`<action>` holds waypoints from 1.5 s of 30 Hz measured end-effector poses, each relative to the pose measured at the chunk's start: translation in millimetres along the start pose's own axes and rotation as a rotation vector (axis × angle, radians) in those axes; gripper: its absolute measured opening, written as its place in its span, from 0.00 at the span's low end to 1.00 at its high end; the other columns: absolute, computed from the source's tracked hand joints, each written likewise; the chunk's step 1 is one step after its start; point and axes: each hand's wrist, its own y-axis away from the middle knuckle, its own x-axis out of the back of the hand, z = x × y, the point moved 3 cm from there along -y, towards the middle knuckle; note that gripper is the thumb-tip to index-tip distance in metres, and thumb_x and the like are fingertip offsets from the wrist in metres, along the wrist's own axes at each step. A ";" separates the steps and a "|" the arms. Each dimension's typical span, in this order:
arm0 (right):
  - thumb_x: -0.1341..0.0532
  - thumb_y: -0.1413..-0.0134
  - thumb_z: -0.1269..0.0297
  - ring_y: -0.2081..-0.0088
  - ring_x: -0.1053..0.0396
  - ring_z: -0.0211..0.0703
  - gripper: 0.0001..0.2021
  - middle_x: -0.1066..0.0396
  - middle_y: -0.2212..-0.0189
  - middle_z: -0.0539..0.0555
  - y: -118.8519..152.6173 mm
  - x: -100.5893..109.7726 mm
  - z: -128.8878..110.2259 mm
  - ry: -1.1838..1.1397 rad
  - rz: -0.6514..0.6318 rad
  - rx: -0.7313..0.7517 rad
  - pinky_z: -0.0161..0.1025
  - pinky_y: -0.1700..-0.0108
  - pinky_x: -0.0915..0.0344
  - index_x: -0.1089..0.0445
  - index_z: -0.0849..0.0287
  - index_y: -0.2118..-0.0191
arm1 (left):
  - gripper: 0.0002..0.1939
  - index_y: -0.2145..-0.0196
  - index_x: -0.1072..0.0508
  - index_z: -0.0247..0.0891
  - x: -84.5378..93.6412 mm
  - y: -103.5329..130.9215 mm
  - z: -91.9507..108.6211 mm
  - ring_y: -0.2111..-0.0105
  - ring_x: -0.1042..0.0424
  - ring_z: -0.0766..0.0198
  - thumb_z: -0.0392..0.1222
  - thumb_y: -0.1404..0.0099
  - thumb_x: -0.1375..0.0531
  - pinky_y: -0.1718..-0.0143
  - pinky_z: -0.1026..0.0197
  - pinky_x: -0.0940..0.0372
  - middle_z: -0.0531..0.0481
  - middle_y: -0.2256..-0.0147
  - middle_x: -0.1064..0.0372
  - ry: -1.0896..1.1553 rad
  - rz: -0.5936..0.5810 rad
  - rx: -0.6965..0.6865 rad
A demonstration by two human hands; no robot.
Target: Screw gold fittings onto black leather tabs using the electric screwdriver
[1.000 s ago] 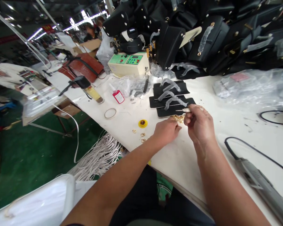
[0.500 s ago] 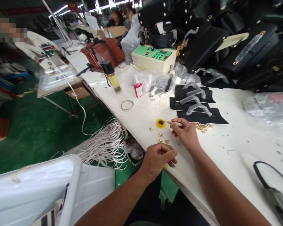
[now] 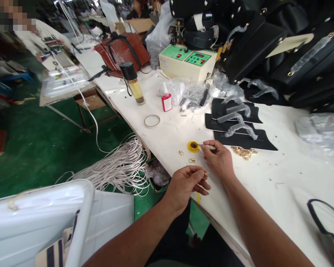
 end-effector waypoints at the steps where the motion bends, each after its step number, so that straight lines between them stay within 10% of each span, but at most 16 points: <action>1: 0.31 0.45 0.43 0.75 0.25 0.45 0.22 0.21 0.73 0.53 0.0 0.1 0.5 0.000 0.000 -0.003 0.39 0.70 0.32 0.21 0.58 0.56 | 0.23 0.61 0.20 0.33 0.5 -0.2 0.3 0.73 0.22 0.65 0.52 0.46 0.22 0.73 0.64 0.26 0.50 0.67 0.24 0.007 0.005 0.004; 22: 0.25 0.47 0.56 0.79 0.38 0.35 0.16 0.32 0.78 0.44 58.0 36.5 -6.1 -0.746 -0.034 -0.126 0.34 0.75 0.42 0.24 0.55 0.56 | 0.25 0.61 0.23 0.33 7.3 -7.2 -1.3 0.70 0.22 0.64 0.44 0.52 0.20 0.73 0.66 0.25 0.50 0.69 0.23 0.012 0.051 -0.023; 45: 0.30 0.39 0.55 0.78 0.35 0.36 0.11 0.31 0.78 0.45 70.9 43.2 -18.4 -0.507 0.047 -0.027 0.36 0.73 0.38 0.27 0.56 0.65 | 0.17 0.63 0.24 0.35 3.4 -5.2 -2.2 0.71 0.26 0.67 0.42 0.44 0.24 0.77 0.70 0.31 0.51 0.70 0.24 -0.052 -0.026 -0.099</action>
